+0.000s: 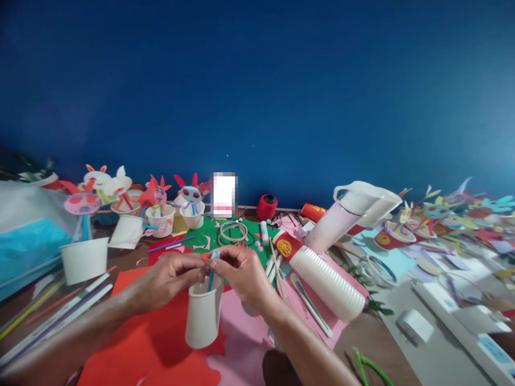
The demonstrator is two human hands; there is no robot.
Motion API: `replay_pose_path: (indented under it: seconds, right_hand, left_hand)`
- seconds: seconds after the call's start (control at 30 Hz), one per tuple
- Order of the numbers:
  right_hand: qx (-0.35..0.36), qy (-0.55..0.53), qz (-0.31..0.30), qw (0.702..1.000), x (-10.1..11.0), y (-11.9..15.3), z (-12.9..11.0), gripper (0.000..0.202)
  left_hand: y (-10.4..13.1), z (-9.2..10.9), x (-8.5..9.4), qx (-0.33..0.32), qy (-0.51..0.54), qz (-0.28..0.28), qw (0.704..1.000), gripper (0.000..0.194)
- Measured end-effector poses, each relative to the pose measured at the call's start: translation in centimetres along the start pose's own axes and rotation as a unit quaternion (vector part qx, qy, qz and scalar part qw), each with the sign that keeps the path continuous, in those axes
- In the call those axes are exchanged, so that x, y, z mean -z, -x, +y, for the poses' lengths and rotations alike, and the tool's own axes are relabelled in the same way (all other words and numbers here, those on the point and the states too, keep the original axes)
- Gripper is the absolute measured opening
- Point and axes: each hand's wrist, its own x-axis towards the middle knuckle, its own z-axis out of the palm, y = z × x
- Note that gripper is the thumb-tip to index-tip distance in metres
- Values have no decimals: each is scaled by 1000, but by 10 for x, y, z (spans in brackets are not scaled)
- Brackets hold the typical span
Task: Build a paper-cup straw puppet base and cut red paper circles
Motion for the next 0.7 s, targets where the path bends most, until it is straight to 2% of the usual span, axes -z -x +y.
replay_pose_path:
  seconds: [0.1, 0.27, 0.33, 0.43, 0.53, 0.7]
  right_hand:
    - [37, 71, 4, 997, 1, 1, -1, 17]
    - [126, 177, 68, 974, 2, 9, -15, 11]
    - [162, 200, 77, 963, 3, 12, -19, 10]
    - [207, 215, 93, 950, 3, 14, -23, 9]
    - [213, 200, 95, 952, 3, 15, -22, 9]
    - [185, 155, 93, 966, 2, 17, -21, 12]
  left_hand:
    - [0, 0, 2, -13, -24, 19, 999, 32]
    - [1, 6, 15, -32, -15, 89, 995, 29]
    - [2, 11, 20, -33, -3, 87, 996, 29]
    - [4, 19, 26, -36, -28, 46, 998, 24]
    - [5, 21, 30, -58, -65, 33, 996, 20]
    - [2, 10, 32, -92, -54, 75, 991, 15]
